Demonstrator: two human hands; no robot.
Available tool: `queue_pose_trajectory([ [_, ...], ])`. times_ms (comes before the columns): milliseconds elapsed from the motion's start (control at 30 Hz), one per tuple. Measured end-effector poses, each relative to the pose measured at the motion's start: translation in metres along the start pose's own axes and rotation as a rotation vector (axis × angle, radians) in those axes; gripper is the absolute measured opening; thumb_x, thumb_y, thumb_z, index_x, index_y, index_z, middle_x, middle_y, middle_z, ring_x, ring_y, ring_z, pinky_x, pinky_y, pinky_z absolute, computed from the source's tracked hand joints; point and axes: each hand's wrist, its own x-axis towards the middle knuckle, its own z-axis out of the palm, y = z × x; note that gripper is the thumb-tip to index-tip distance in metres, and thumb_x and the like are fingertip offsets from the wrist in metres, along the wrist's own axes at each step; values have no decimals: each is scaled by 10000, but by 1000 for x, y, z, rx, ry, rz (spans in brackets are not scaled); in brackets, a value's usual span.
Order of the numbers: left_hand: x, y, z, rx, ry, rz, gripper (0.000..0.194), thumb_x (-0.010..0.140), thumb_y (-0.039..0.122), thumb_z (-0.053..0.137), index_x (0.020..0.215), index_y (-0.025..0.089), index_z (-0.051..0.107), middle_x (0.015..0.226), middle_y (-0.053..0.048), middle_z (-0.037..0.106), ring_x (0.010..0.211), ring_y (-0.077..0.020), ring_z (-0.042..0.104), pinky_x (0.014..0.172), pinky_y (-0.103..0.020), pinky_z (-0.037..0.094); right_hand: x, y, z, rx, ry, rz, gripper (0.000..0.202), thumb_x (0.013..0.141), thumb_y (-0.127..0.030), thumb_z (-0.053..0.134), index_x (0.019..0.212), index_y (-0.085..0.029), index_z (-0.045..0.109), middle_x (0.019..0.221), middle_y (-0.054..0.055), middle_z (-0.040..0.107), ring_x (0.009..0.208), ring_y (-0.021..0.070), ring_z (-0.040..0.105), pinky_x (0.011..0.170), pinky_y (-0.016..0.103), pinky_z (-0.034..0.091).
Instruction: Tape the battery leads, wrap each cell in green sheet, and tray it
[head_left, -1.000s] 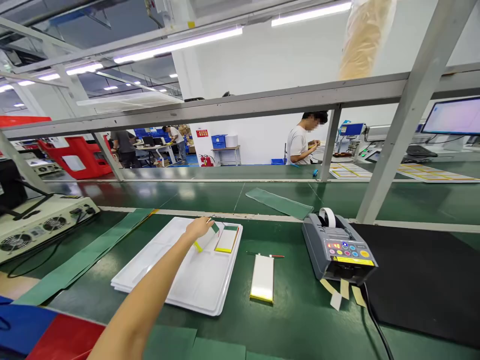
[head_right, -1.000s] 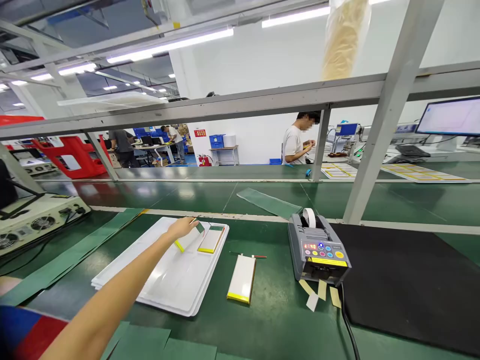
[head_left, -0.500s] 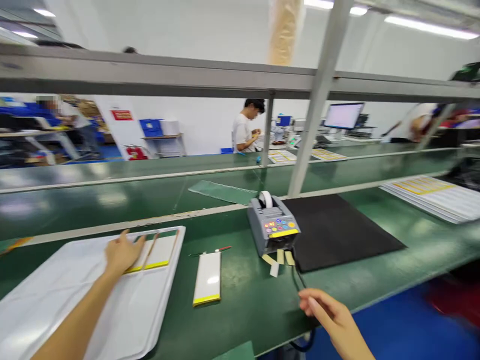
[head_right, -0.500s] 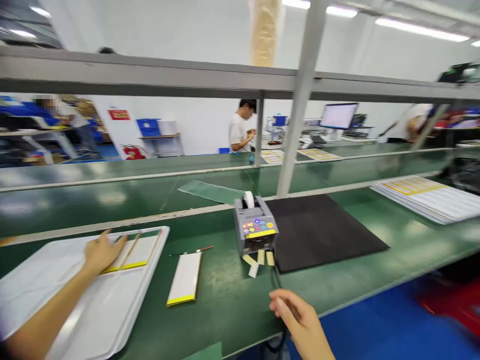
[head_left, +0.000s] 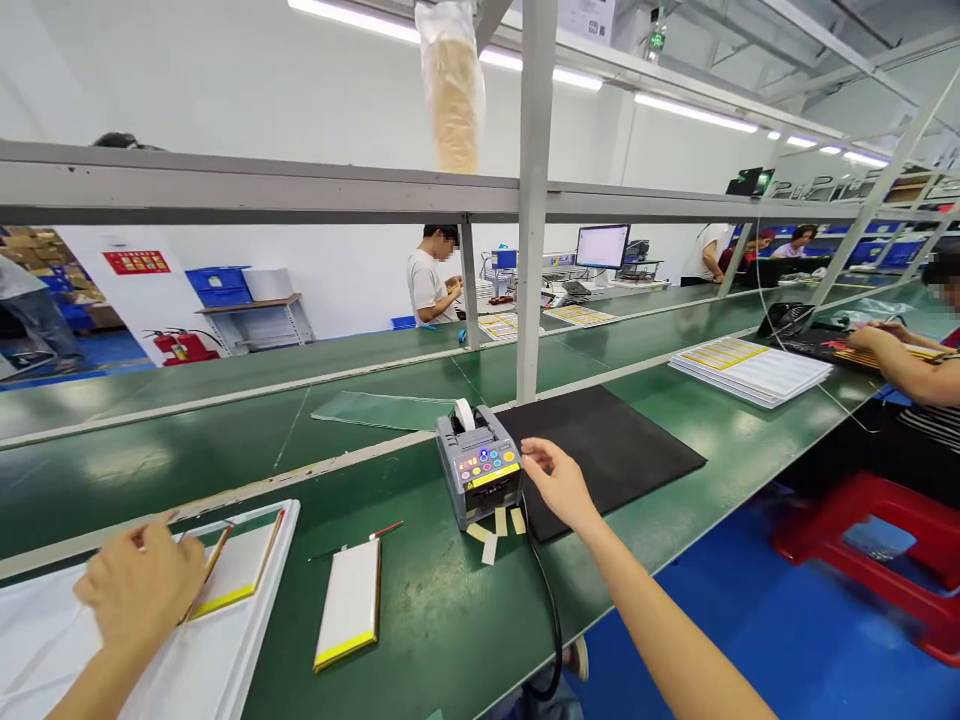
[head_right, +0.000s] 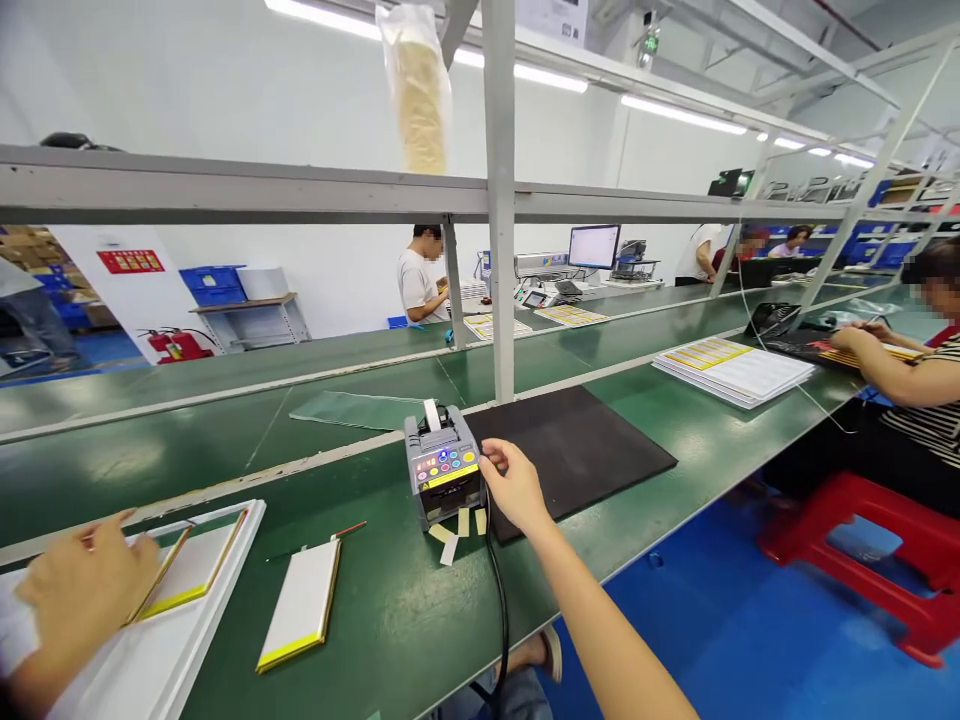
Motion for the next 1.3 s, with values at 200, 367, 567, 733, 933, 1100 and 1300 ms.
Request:
queue_pose_trajectory([
  [200,-27,109,1,-63,43,410,384,870,341,344,1132,187,578,1131,-150,514,1079,-337,491,903,-498,388,18,6,24,32,-83,46,413,782,-272,579,1179,-174,526,1137,82,640,1013,179,615,865,294,500],
  [367,-42,172,0,-200,-20,618,319,878,299,377,1102,201,582,1122,-118,521,1045,-291,506,902,-465,388,40,0,30,-135,-158,91,304,901,-250,492,1188,-154,512,1132,76,629,991,164,618,862,333,506],
  [567,-41,206,-8,-324,-155,727,251,874,276,407,1051,217,574,1104,-96,541,1054,-269,515,911,-446,404,105,-29,24,-540,-348,165,224,880,-346,567,923,-135,630,969,44,650,898,181,619,830,384,505],
  [733,-32,240,-8,-409,-290,697,208,899,259,449,1055,187,566,1076,-80,586,1013,-229,554,891,-442,440,119,-45,22,-735,-482,177,212,883,-331,567,914,-130,627,947,44,652,853,161,625,787,350,518],
  [933,-15,291,-5,-481,-495,535,273,895,352,525,1098,176,571,1060,-65,618,940,-203,596,852,-433,481,123,-50,27,-785,-551,211,218,881,-326,572,869,-116,628,882,36,658,813,151,630,771,343,522],
  [1100,-8,322,2,-576,-700,275,310,895,371,524,1133,174,556,1089,-72,611,904,-196,612,801,-408,513,125,-42,23,-640,-566,219,247,889,-347,558,850,-112,624,811,20,657,712,126,633,690,303,537],
  [1300,0,336,5,-751,-948,37,311,892,366,533,1125,160,555,1072,-72,611,869,-185,619,745,-379,534,107,-25,2,-349,-544,52,305,912,-394,506,906,-115,629,842,23,666,734,134,643,685,303,541],
])
